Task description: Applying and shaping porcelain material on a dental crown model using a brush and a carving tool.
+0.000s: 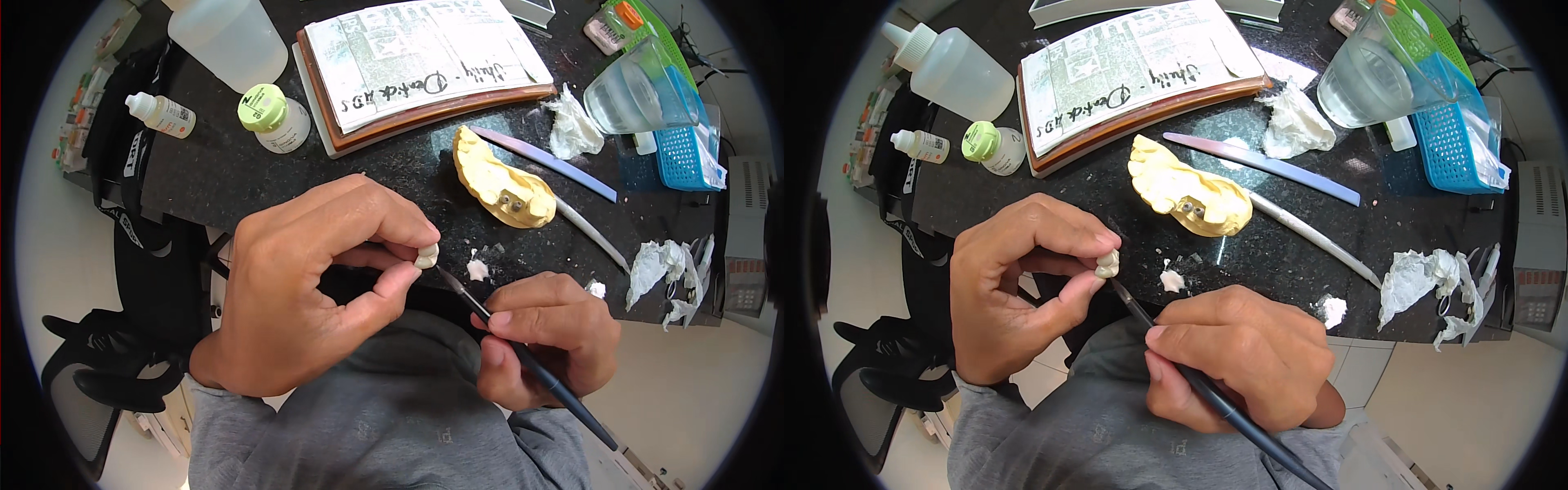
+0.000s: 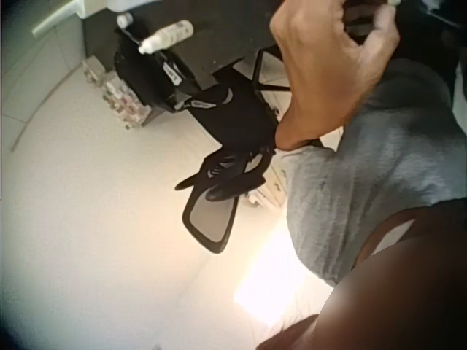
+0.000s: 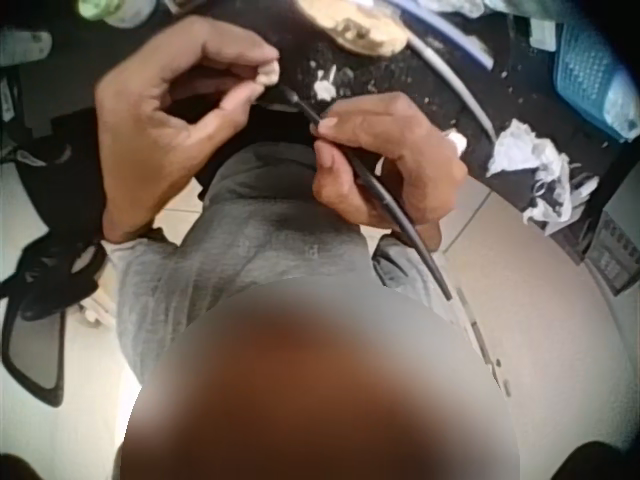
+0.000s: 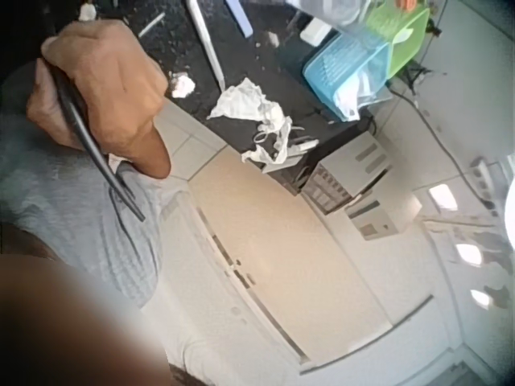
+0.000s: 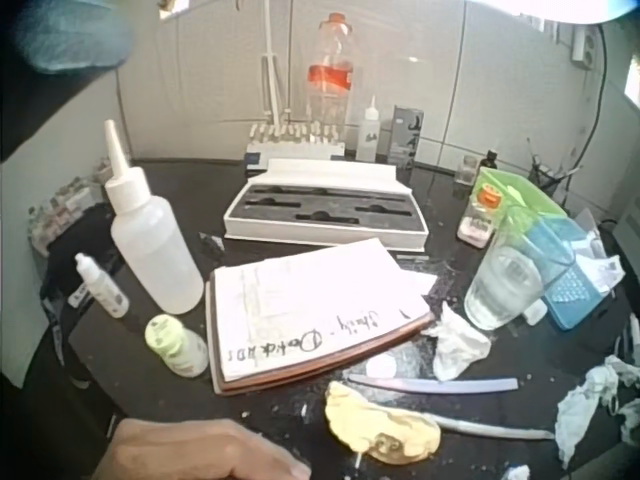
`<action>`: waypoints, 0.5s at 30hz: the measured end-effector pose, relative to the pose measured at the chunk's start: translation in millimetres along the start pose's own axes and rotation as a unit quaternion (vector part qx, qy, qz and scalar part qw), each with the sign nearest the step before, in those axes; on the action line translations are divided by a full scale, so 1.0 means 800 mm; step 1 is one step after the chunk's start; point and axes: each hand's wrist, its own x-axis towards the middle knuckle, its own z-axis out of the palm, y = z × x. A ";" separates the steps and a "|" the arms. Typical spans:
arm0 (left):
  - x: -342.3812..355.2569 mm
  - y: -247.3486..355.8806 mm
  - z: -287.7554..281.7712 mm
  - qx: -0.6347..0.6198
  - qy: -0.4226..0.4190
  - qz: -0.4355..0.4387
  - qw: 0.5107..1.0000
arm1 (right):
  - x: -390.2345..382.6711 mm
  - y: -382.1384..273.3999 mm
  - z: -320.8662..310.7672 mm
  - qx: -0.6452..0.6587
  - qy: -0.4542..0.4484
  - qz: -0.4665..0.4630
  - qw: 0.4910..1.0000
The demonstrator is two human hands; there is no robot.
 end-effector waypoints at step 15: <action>0.005 -0.002 0.001 0.001 0.005 0.003 1.000 | 0.003 0.000 -0.003 0.013 -0.008 0.017 1.000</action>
